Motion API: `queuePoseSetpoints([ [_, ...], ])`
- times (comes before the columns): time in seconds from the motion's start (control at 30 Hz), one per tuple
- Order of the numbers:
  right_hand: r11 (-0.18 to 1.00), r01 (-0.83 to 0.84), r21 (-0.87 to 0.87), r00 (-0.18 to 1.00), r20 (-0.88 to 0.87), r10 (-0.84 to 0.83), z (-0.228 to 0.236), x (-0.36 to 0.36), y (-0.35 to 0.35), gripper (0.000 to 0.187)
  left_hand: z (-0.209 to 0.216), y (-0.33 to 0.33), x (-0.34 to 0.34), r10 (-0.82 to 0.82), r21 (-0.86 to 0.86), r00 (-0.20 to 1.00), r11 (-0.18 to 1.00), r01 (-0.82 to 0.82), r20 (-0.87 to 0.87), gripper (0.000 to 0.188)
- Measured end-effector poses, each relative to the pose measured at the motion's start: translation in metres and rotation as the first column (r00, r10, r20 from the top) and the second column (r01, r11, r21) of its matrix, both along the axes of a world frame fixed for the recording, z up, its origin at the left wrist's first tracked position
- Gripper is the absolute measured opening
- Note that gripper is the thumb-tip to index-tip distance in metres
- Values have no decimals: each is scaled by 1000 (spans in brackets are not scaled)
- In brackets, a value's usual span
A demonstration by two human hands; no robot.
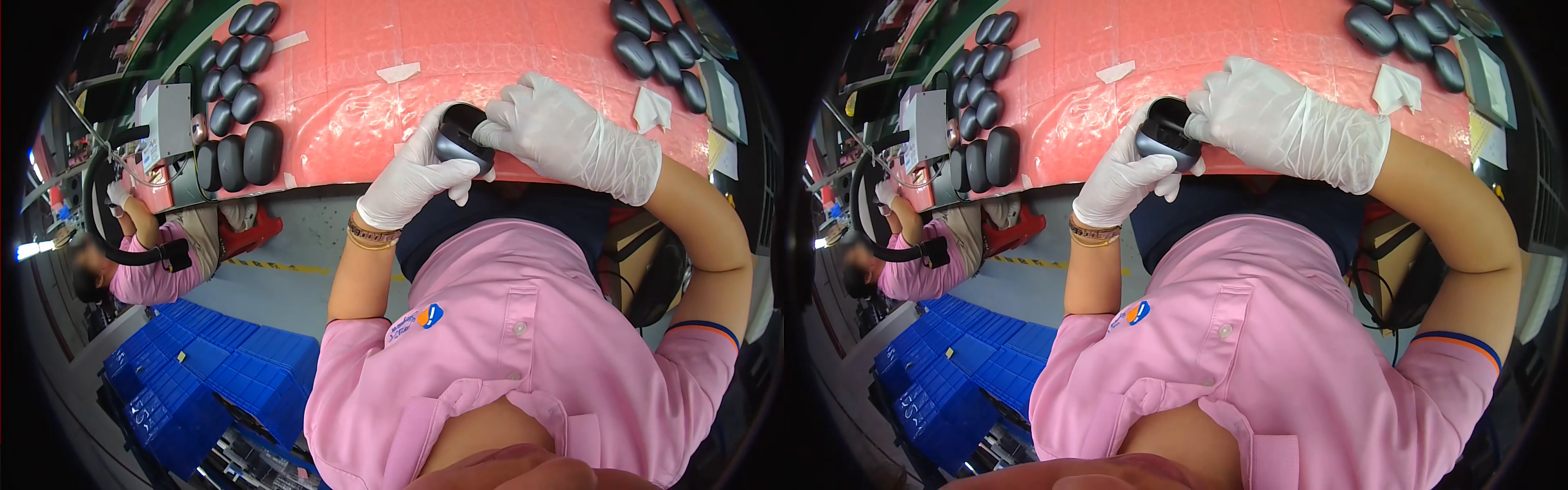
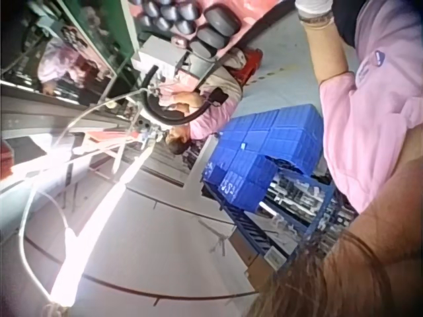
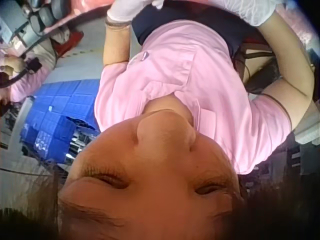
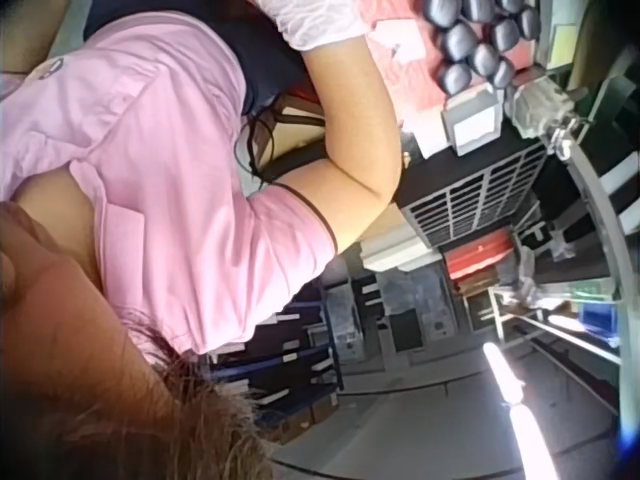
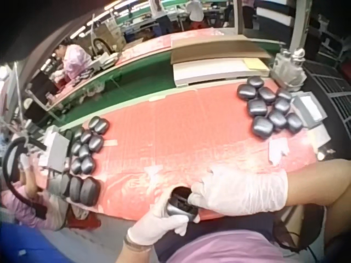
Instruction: Clean and inspect earbud charging cases using a cloth at a workstation.
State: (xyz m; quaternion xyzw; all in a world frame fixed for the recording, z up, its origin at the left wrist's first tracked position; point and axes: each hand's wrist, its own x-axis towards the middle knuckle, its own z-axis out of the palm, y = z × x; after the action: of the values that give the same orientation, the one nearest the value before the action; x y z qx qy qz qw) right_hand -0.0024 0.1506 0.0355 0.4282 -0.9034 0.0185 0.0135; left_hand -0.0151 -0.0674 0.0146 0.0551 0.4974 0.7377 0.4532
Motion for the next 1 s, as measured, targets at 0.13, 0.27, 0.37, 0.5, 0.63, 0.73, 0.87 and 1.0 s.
queuePoseSetpoints([
  [0.13, 962, 50, -269, 997, 66, -33, -9, 5, 7, 26, -5, 1, 3, 0, 12, 999, 1000, 1, -41, 62],
  [0.27, 851, 208, -482, 950, 306, -59, -4, 12, 23, 28, -7, -1, 2, -15, 50, 1000, 999, 15, 1, 58],
  [0.37, 670, 394, -629, 918, 300, -258, -9, 13, 38, 36, -7, -1, -1, -18, 116, 998, 993, 11, 65, 56],
  [0.5, 791, 171, -587, 985, 79, -155, 1, 3, 16, 37, -2, 0, -1, -22, 79, 998, 997, 17, 52, 57],
  [0.63, 960, -103, -261, 978, -200, 51, -8, -16, -2, 40, -2, 0, -2, -27, 100, 998, 995, 21, 62, 60],
  [0.73, 983, -140, -116, 972, -203, 115, -7, -25, -5, 36, -5, -5, -4, -44, 114, 996, 993, 36, 73, 63],
  [0.87, 984, -146, -106, 979, -157, 128, -6, -23, -7, 30, -4, -5, -5, -86, 85, 995, 993, 81, 54, 67],
  [1.0, 998, -45, -39, 999, 23, 46, 7, -11, -6, 23, -3, -4, -2, -91, 49, 996, 995, 90, 22, 68],
])
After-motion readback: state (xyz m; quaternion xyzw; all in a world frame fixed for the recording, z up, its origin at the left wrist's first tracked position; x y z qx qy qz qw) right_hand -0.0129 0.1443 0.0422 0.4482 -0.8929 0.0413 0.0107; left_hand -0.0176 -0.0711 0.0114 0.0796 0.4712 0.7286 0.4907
